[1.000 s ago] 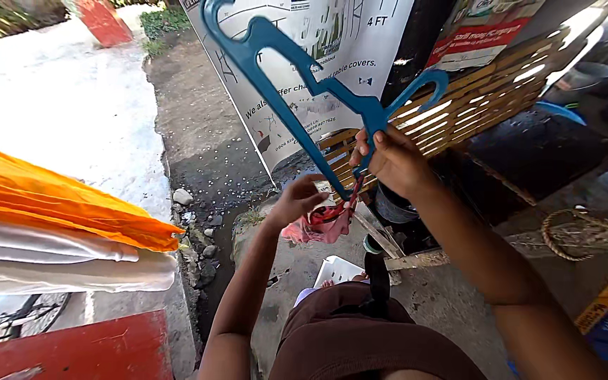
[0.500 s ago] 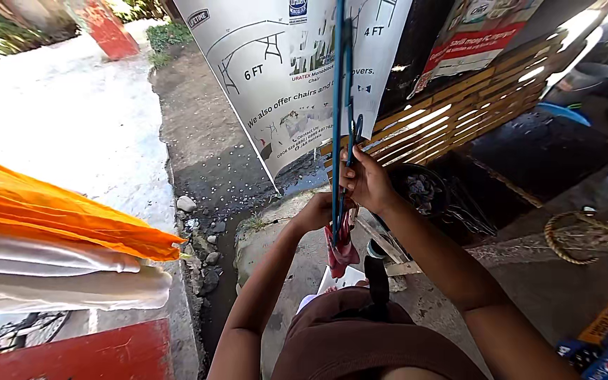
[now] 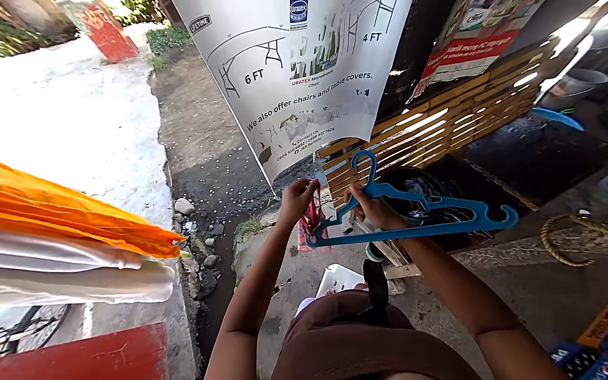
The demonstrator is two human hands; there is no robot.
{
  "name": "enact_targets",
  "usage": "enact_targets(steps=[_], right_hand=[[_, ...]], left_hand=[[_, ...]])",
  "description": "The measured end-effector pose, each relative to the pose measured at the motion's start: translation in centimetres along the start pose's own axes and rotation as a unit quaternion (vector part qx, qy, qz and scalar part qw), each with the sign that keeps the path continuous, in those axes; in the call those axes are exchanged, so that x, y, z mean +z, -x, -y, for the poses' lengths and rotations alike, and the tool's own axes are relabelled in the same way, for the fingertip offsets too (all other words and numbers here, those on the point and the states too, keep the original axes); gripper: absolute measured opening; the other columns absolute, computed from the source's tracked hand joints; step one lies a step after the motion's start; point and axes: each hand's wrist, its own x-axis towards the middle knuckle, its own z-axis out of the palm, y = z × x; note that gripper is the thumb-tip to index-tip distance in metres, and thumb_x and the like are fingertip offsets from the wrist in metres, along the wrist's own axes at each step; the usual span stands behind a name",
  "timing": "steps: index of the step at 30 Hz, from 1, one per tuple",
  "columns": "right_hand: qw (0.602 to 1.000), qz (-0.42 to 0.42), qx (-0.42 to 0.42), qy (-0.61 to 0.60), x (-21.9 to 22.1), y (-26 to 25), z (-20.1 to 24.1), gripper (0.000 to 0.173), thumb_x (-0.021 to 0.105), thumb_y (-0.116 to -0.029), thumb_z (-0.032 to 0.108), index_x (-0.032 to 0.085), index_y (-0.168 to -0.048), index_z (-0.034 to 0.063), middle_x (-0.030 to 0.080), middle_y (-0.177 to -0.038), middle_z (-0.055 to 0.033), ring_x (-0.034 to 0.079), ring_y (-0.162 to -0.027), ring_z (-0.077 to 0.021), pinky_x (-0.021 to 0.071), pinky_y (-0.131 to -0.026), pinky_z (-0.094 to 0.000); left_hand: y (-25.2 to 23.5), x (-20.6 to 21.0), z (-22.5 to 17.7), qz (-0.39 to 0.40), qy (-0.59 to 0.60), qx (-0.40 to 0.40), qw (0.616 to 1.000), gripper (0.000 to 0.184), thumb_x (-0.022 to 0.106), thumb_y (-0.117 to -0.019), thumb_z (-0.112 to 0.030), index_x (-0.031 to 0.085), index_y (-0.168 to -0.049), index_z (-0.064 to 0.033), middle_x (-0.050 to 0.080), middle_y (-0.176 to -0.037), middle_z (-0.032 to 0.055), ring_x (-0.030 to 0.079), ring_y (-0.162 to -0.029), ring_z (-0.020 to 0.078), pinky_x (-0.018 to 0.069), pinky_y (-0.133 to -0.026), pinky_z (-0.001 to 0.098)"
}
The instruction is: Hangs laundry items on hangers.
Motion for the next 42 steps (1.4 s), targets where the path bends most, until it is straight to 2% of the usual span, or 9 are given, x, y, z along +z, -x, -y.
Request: enact_targets(steps=[4, 7, 11, 14, 19, 22, 27, 34, 42], right_hand=[[0.984, 0.147, 0.037, -0.094, -0.5, 1.9, 0.8, 0.024, 0.048, -0.1045, 0.021, 0.062, -0.088, 0.0128, 0.062, -0.070, 0.0112, 0.054, -0.056, 0.0032, 0.0483, -0.057, -0.0144], [0.945, 0.225, -0.019, -0.237, 1.6, 2.3, -0.6, 0.030, 0.064, -0.0979, 0.051, 0.072, -0.092, 0.0225, 0.072, -0.085, 0.0124, 0.067, -0.071, 0.0009, 0.0562, -0.064, -0.0172], [0.851, 0.344, -0.125, -0.376, 6.2, 0.0, -0.4, 0.032, 0.061, -0.0959, 0.058, 0.071, -0.088, 0.0285, 0.069, -0.078, 0.0143, 0.065, -0.068, 0.0010, 0.0530, -0.060, -0.0188], [0.854, 0.380, -0.129, -0.330, 8.6, -2.1, 2.1, 0.041, 0.059, -0.0938, 0.065, 0.067, -0.079, 0.0276, 0.067, -0.073, 0.0153, 0.062, -0.064, 0.0035, 0.0484, -0.056, -0.0160], [0.874, 0.444, -0.051, -0.192, 10.1, -3.5, 7.6, 0.024, 0.049, -0.0983, 0.026, 0.063, -0.080, 0.0178, 0.067, -0.073, 0.0149, 0.058, -0.060, 0.0071, 0.0444, -0.053, -0.0134], [0.858, 0.483, -0.045, -0.170, 11.0, -3.7, 9.7, 0.022, 0.047, -0.0992, 0.016, 0.062, -0.083, 0.0121, 0.067, -0.073, 0.0134, 0.056, -0.059, 0.0085, 0.0433, -0.053, -0.0119], [0.837, 0.523, -0.048, -0.153, 11.9, -3.2, 12.0, 0.019, 0.050, -0.0949, 0.011, 0.063, -0.081, 0.0098, 0.066, -0.072, 0.0109, 0.054, -0.056, 0.0083, 0.0403, -0.049, -0.0119], [0.842, 0.486, -0.176, -0.154, 10.8, -2.9, 12.1, 0.017, 0.053, -0.0984, 0.010, 0.064, -0.088, 0.0024, 0.066, -0.076, 0.0095, 0.053, -0.061, 0.0111, 0.0407, -0.054, -0.0100], [0.878, 0.442, -0.169, -0.064, 9.5, -1.6, 10.3, 0.020, 0.058, -0.1007, 0.012, 0.068, -0.100, -0.0052, 0.068, -0.082, 0.0020, 0.052, -0.066, 0.0082, 0.0409, -0.060, -0.0125]], left_hand=[[-0.7, -2.0, 0.4, 0.006, -0.025, 0.021, 0.999, 0.023, 0.062, -0.1027, -0.017, 0.065, -0.114, 0.0026, 0.062, -0.074, 0.0044, 0.050, -0.057, 0.0062, 0.0452, -0.056, 0.0255], [-1.4, -2.7, -1.1, 0.028, -0.075, 0.031, 0.996, 0.026, 0.065, -0.1009, -0.023, 0.063, -0.114, -0.0001, 0.063, -0.079, 0.0079, 0.053, -0.061, 0.0133, 0.0468, -0.059, 0.0344], [-3.7, -3.2, -5.2, 0.096, -0.132, 0.041, 0.986, 0.029, 0.065, -0.0986, -0.020, 0.065, -0.111, 0.0060, 0.067, -0.095, 0.0162, 0.062, -0.084, 0.0241, 0.0506, -0.079, 0.0487], [-6.5, -3.8, -9.1, 0.143, -0.163, 0.022, 0.976, 0.033, 0.062, -0.1024, -0.024, 0.064, -0.114, 0.0064, 0.065, -0.097, 0.0174, 0.060, -0.085, 0.0236, 0.0502, -0.081, 0.0462], [-8.9, -5.5, -15.2, 0.237, -0.124, -0.023, 0.963, 0.032, 0.056, -0.1063, -0.030, 0.061, -0.118, -0.0007, 0.057, -0.086, 0.0031, 0.047, -0.061, 0.0032, 0.0395, -0.055, 0.0188], [-4.8, -5.6, -20.6, 0.195, -0.213, -0.096, 0.952, 0.033, 0.050, -0.1073, -0.038, 0.061, -0.120, -0.0097, 0.058, -0.096, 0.0061, 0.053, -0.075, 0.0120, 0.0465, -0.072, 0.0277], [-6.3, -6.7, -18.3, 0.207, -0.099, 0.069, 0.971, 0.048, 0.055, -0.1017, -0.054, 0.063, -0.118, -0.0086, 0.059, -0.092, 0.0030, 0.051, -0.070, 0.0083, 0.0454, -0.063, 0.0265], [-8.4, -5.8, -20.5, 0.197, -0.114, 0.023, 0.974, 0.035, 0.054, -0.1061, -0.037, 0.063, -0.118, -0.0055, 0.058, -0.089, -0.0003, 0.050, -0.065, 0.0028, 0.0420, -0.059, 0.0192], [-5.2, -3.7, -21.6, 0.241, -0.209, 0.065, 0.945, 0.037, 0.061, -0.1027, -0.026, 0.063, -0.127, 0.0021, 0.062, -0.119, 0.0146, 0.057, -0.100, 0.0191, 0.0480, -0.084, 0.0381]])
